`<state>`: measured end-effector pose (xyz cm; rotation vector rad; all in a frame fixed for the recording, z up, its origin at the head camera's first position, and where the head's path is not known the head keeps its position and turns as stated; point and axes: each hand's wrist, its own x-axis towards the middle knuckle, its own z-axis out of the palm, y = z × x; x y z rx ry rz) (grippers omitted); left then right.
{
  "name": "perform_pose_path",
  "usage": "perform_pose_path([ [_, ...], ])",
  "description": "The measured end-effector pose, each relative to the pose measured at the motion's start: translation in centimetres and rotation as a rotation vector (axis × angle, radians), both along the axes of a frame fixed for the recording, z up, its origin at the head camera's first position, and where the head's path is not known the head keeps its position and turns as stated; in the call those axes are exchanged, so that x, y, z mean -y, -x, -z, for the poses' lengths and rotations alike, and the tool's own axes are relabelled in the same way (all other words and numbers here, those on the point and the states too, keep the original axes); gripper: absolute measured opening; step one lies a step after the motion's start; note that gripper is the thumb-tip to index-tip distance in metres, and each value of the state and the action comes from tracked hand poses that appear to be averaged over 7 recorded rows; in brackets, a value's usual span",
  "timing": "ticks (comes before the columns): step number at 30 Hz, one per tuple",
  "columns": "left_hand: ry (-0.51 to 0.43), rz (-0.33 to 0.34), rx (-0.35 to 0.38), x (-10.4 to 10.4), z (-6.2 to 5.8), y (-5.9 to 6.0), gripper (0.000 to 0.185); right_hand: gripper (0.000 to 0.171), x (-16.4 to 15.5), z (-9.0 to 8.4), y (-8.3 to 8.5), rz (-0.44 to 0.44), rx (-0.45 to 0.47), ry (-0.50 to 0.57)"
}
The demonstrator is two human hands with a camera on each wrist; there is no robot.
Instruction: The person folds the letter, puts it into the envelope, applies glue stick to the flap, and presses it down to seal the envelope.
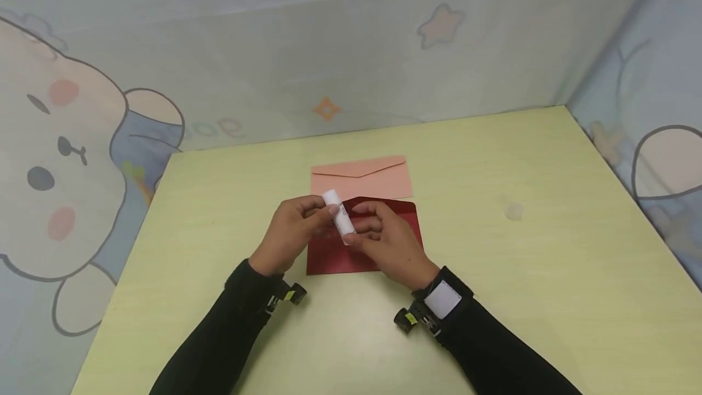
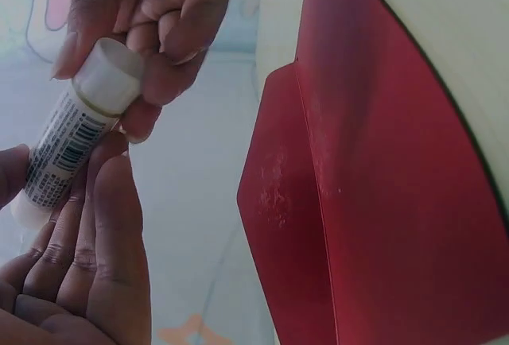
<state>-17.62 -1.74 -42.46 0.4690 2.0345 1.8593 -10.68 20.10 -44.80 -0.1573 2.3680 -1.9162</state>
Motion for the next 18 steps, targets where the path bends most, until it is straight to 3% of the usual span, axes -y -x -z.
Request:
perform_pose_path([
  [4, -0.026, -0.019, 0.011, -0.2, 0.0, -0.1, 0.025, 0.051, -0.3, 0.0, 0.1, -0.066, 0.045, 0.132],
  [6, -0.032, -0.047, 0.012, -0.2, 0.0, -0.3, 0.025, 0.052, -0.3, -0.2, 0.1, -0.041, 0.034, 0.079],
  [12, -0.011, -0.121, -0.02, -0.3, 0.0, -0.4, 0.025, 0.058, 0.3, -0.9, -0.3, 0.1, -0.067, -0.224],
  [15, -0.027, -0.113, -0.009, -0.3, 0.0, -0.3, 0.025, 0.056, 0.4, -0.9, -0.3, 0.103, -0.088, -0.232],
  [18, -0.074, -0.089, 0.04, -0.2, 0.0, -0.2, 0.025, 0.056, 0.1, -0.6, -0.2, 0.049, -0.071, -0.121],
])
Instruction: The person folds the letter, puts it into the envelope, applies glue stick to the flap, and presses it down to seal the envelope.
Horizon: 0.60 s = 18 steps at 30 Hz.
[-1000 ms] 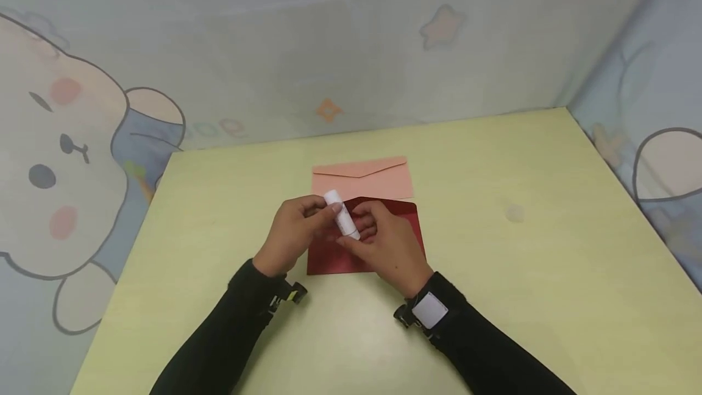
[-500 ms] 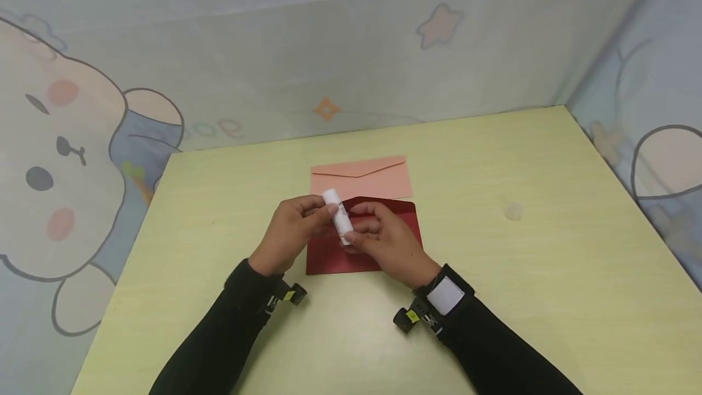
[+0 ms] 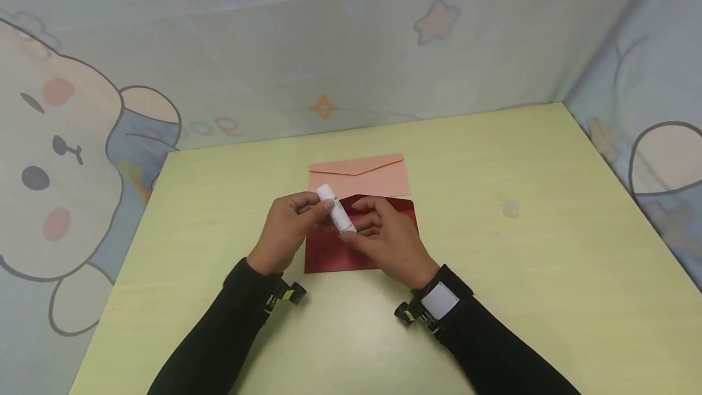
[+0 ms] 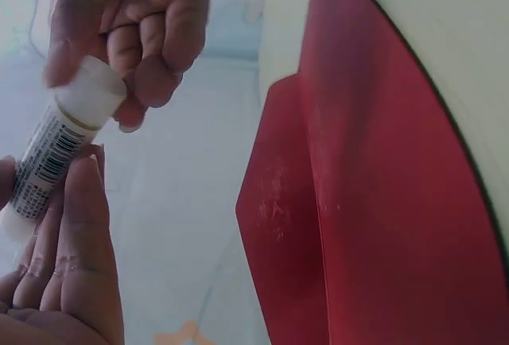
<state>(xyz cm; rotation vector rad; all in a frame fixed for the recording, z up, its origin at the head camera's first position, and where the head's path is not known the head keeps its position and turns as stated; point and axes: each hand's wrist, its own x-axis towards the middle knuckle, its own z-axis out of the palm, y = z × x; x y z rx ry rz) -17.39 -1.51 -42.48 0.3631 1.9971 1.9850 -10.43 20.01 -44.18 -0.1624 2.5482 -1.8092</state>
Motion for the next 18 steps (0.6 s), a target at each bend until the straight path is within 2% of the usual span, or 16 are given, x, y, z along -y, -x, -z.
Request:
perform_pose_path([
  [5, -0.059, 0.04, 0.052, -0.1, 0.1, -0.1, 0.028, 0.05, -0.7, 0.7, 0.0, -0.178, 0.095, 0.377],
  [8, -0.077, 0.046, 0.053, -0.2, 0.0, -0.1, 0.029, 0.043, -1.1, 0.9, 0.1, -0.241, 0.123, 0.468],
  [11, -0.1, 0.033, 0.054, -0.2, 0.0, -0.1, 0.027, 0.04, -1.3, 0.7, 0.3, -0.234, 0.113, 0.425],
  [14, -0.131, 0.015, 0.072, -0.2, 0.0, -0.1, 0.026, 0.047, -1.3, 0.3, 0.3, -0.172, 0.031, 0.305],
  [16, -0.157, 0.015, 0.092, -0.3, -0.1, 0.0, 0.025, 0.055, -1.1, 0.0, 0.3, -0.115, -0.084, 0.185],
  [18, -0.179, 0.016, 0.112, -0.3, -0.1, -0.1, 0.023, 0.059, -0.7, -0.2, 0.2, -0.076, -0.257, 0.03],
])
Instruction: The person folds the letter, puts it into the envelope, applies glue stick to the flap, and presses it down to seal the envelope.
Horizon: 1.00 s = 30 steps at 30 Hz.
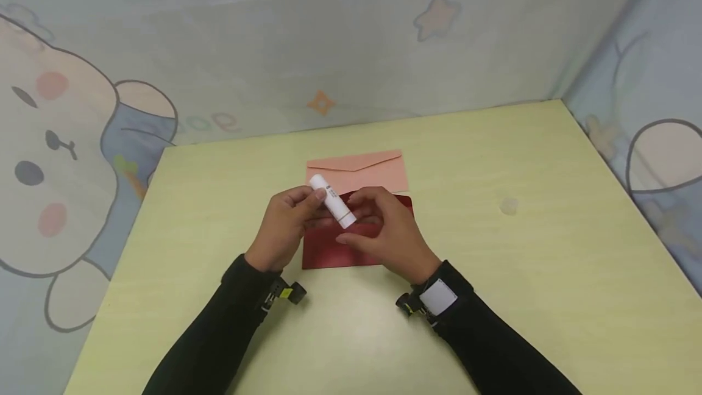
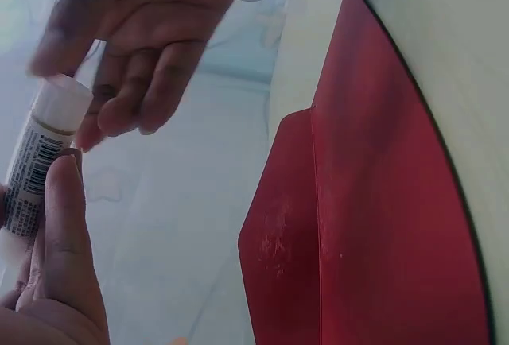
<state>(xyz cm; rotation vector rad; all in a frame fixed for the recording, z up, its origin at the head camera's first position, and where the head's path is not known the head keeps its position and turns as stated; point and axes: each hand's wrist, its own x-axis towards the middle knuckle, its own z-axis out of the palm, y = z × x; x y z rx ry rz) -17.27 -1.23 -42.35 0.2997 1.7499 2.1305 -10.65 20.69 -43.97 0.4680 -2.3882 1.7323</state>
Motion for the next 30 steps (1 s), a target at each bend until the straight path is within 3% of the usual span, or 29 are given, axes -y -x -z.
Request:
perform_pose_path([
  [4, -0.043, 0.016, 0.02, 0.0, -0.4, -0.2, 0.019, 0.049, 0.9, -0.2, 0.3, 0.119, -0.367, -0.217],
  [7, -0.061, 0.031, 0.013, -0.1, -0.5, -0.3, 0.021, 0.041, 1.2, -0.1, 0.7, 0.18, -0.521, -0.239],
  [11, -0.051, 0.039, 0.017, -0.3, -0.4, -0.4, 0.028, 0.039, 1.3, 0.4, 0.9, 0.22, -0.583, -0.178],
  [15, -0.024, 0.056, 0.024, -0.5, -0.1, -0.6, 0.034, 0.037, 1.3, 0.7, 1.0, 0.226, -0.585, -0.116],
  [18, 0.038, 0.101, -0.049, -0.3, -0.2, -0.3, 0.035, 0.036, 1.1, 0.4, 1.4, 0.262, -0.576, -0.1],
  [20, 0.203, 0.114, -0.202, 0.1, -0.4, -0.2, 0.032, 0.039, 0.6, 0.1, 1.7, 0.31, -0.536, -0.107],
  [25, 0.765, 0.05, -0.7, 1.8, -0.8, -0.1, 0.021, 0.037, -1.3, -0.9, 2.3, 0.413, -0.308, -0.164],
  [27, 0.914, 0.079, -0.79, 2.1, -0.7, -0.2, 0.015, 0.033, -2.0, -1.1, 2.4, 0.403, -0.207, -0.205],
  [30, 1.103, 0.181, -0.836, 2.1, -0.2, -0.4, 0.016, 0.026, -2.5, -1.1, 2.8, 0.347, -0.077, -0.279],
])
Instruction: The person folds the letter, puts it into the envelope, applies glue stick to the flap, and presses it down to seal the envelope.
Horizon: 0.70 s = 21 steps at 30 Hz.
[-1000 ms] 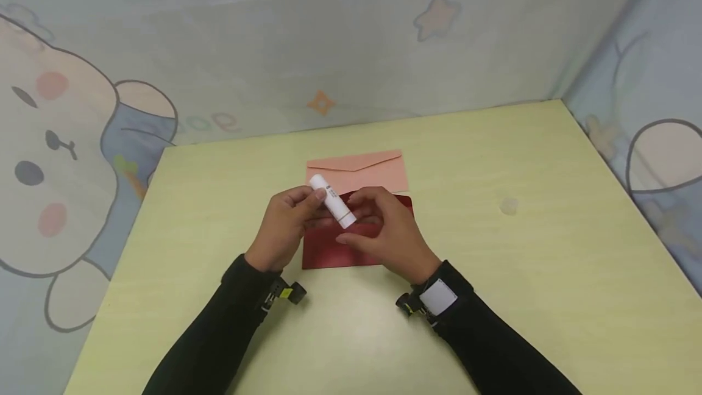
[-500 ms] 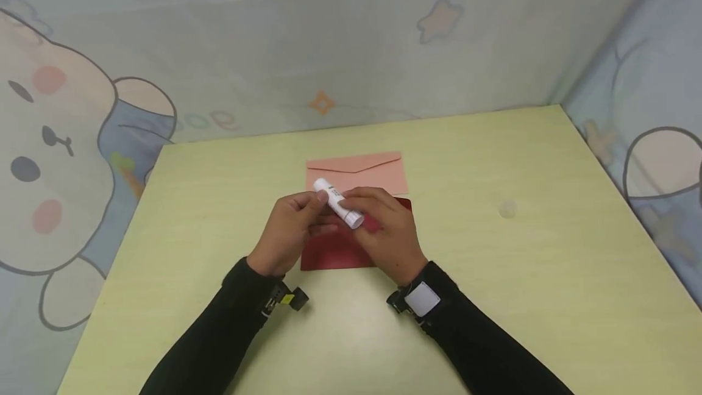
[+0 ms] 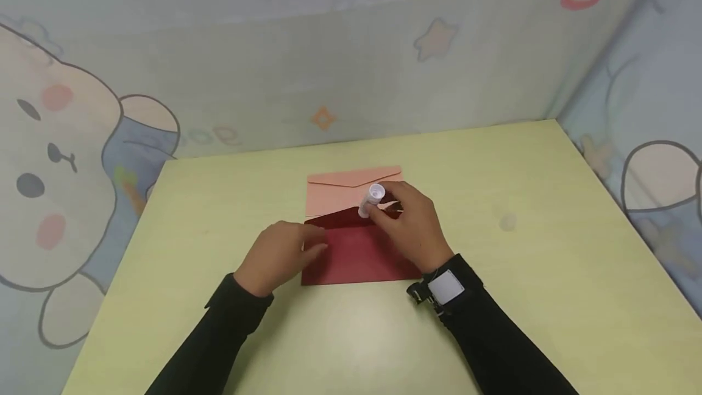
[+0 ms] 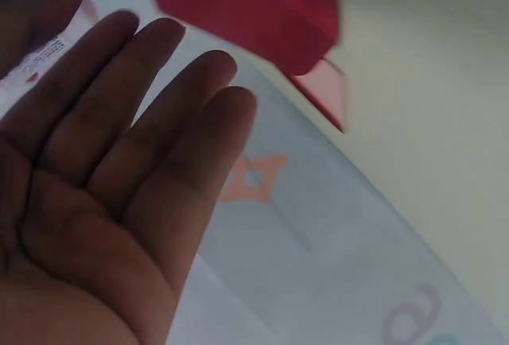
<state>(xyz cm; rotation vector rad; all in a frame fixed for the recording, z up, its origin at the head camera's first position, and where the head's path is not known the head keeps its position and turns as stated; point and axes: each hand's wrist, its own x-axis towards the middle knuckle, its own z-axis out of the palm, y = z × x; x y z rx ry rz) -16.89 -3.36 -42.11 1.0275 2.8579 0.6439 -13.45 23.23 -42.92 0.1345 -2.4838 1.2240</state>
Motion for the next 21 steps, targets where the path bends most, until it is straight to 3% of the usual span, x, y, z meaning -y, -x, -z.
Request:
perform_pose_path([
  [4, 0.148, 0.036, -0.053, -0.1, 1.3, -0.3, 0.028, 0.024, 0.1, 0.8, 0.3, -0.056, 0.12, -0.072],
  [7, 0.171, 0.086, -0.112, -0.1, 2.0, -0.7, 0.025, 0.029, 0.4, 1.2, 0.5, -0.081, 0.141, -0.12],
  [8, 0.169, 0.11, -0.146, 0.1, 2.8, -0.5, 0.024, 0.03, 0.5, 1.2, 0.6, -0.089, 0.143, -0.129],
  [13, 0.185, 0.154, -0.237, -0.1, 3.4, -0.8, 0.026, 0.029, 0.9, 1.1, 0.9, -0.108, 0.135, -0.152],
  [21, 0.208, 0.151, -0.19, -0.9, 2.6, -1.1, 0.027, 0.03, 1.2, 0.5, 0.9, -0.135, 0.139, -0.183],
])
